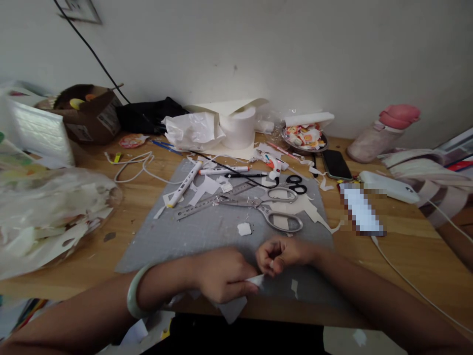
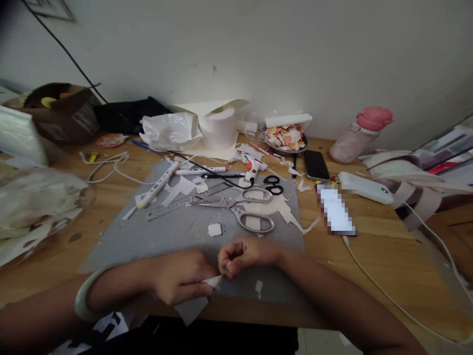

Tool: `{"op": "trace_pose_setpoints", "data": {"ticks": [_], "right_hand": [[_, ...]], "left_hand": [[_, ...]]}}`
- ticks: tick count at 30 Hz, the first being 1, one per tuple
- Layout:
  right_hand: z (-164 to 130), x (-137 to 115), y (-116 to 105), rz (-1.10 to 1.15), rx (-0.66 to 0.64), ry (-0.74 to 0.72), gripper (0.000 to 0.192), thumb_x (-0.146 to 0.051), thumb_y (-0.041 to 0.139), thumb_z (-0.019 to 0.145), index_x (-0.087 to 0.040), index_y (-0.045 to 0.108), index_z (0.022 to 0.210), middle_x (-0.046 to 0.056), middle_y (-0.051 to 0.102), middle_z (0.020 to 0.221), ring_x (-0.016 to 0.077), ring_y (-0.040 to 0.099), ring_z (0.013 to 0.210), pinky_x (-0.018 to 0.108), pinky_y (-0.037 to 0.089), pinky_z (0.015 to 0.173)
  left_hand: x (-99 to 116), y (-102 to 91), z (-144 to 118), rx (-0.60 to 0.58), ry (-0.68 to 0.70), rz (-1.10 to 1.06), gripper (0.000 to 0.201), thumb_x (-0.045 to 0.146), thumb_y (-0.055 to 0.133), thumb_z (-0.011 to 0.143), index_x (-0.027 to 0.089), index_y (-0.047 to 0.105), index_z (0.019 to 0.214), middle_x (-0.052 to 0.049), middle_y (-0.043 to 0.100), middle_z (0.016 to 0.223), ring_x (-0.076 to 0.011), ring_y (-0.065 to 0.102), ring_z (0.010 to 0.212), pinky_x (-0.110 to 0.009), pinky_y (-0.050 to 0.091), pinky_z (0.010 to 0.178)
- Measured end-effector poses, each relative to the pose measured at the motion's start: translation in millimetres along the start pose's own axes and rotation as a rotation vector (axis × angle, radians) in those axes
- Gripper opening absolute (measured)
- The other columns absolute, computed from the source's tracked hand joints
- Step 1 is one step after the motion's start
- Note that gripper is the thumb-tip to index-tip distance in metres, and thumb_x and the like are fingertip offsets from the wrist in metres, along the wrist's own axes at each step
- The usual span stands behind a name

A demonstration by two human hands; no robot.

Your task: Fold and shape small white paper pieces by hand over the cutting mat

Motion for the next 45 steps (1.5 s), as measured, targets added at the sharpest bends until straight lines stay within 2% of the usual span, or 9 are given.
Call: {"op": "trace_pose_setpoints", "data": {"ticks": [6, 11, 19, 23, 26, 34, 41, 43, 45], "right_hand": [[-1, -1, -1, -0.152, 0.209, 0.079, 0.038, -0.042, 0.077, 0.062, -0.016, 0.052, 0.072, -0.006, 0.048, 0.068, 0.0064, 0.043, 0.063, 0.020, 0.033, 0.059], [5, -5, 6, -0.391, 0.108, -0.065, 0.033, -0.043, 0.067, 0.075, -0.014, 0.054, 0.065, -0.003, 0.049, 0.070, 0.0082, 0.046, 0.069, 0.022, 0.035, 0.066], [6, -2, 9, -0.135, -0.069, -0.070, 0.039, -0.047, 0.069, 0.072, -0.012, 0.053, 0.064, -0.004, 0.048, 0.067, 0.0062, 0.044, 0.063, 0.021, 0.035, 0.062], [2, -1, 5, -0.064, 0.099, -0.007, 0.042, -0.048, 0.075, 0.063, -0.013, 0.051, 0.064, -0.005, 0.049, 0.065, 0.0059, 0.044, 0.061, 0.020, 0.034, 0.059], [1, -2, 4, -0.154, 0.221, 0.009, 0.041, -0.044, 0.080, 0.057, -0.015, 0.054, 0.069, -0.005, 0.051, 0.066, 0.0070, 0.046, 0.062, 0.020, 0.035, 0.058], [3, -7, -2, -0.455, 0.343, -0.190, 0.038, -0.049, 0.066, 0.074, -0.015, 0.051, 0.062, -0.005, 0.047, 0.063, 0.0079, 0.042, 0.063, 0.023, 0.033, 0.063], [7, -1, 7, -0.079, 0.108, -0.138, 0.041, -0.049, 0.068, 0.072, -0.015, 0.047, 0.064, -0.006, 0.043, 0.063, 0.0058, 0.039, 0.059, 0.020, 0.030, 0.057], [5, 0, 6, 0.023, 0.100, -0.146, 0.040, -0.047, 0.068, 0.073, -0.015, 0.046, 0.064, -0.005, 0.045, 0.062, 0.0055, 0.039, 0.057, 0.020, 0.030, 0.057], [3, 0, 3, 0.053, 0.172, -0.156, 0.039, -0.044, 0.070, 0.072, -0.015, 0.045, 0.064, -0.004, 0.048, 0.064, 0.0055, 0.041, 0.058, 0.020, 0.031, 0.057]], "left_hand": [[0, -2.6, 0, 0.048, 0.020, 0.051, 0.039, 0.036, 0.029, 0.093, 0.017, 0.049, 0.065, 0.000, 0.050, 0.050, -0.0114, 0.037, 0.042, -0.024, 0.025, 0.043], [4, 1.1, 0, 0.024, 0.032, 0.230, 0.025, 0.029, 0.043, 0.088, 0.017, 0.054, 0.069, -0.001, 0.059, 0.055, -0.0131, 0.044, 0.045, -0.025, 0.027, 0.044], [5, 7.5, -4, 0.027, 0.167, 0.241, 0.022, 0.031, 0.047, 0.086, 0.019, 0.050, 0.068, -0.001, 0.061, 0.058, -0.0143, 0.048, 0.047, -0.027, 0.034, 0.047], [1, 5.3, -2, 0.023, 0.077, 0.213, 0.023, 0.031, 0.045, 0.087, 0.019, 0.050, 0.068, -0.001, 0.059, 0.056, -0.0133, 0.045, 0.044, -0.026, 0.031, 0.045], [-1, 2.0, 0, 0.043, 0.012, 0.163, 0.028, 0.031, 0.041, 0.088, 0.018, 0.050, 0.065, -0.001, 0.054, 0.052, -0.0122, 0.040, 0.043, -0.024, 0.028, 0.044], [-7, -2.3, -1, 0.079, -0.049, -0.155, 0.040, 0.040, 0.026, 0.094, 0.017, 0.040, 0.064, 0.004, 0.035, 0.052, -0.0093, 0.031, 0.046, -0.021, 0.025, 0.045], [4, -4.7, -2, 0.053, 0.118, -0.176, 0.043, 0.045, 0.026, 0.093, 0.019, 0.037, 0.061, 0.001, 0.039, 0.051, -0.0114, 0.032, 0.047, -0.025, 0.027, 0.046], [1, -3.3, -3, 0.031, 0.110, -0.207, 0.042, 0.046, 0.027, 0.092, 0.019, 0.037, 0.062, 0.001, 0.038, 0.052, -0.0112, 0.033, 0.047, -0.025, 0.028, 0.047], [-4, -3.0, -4, 0.035, 0.060, -0.238, 0.042, 0.046, 0.027, 0.092, 0.019, 0.036, 0.062, 0.003, 0.035, 0.052, -0.0104, 0.033, 0.047, -0.024, 0.027, 0.047]]}}
Point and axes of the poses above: each hand's wrist, its own z-axis towards the middle knuckle, its own y-axis out of the palm, x = y × z, the point moved 4 cm from there along z, towards the middle knuckle
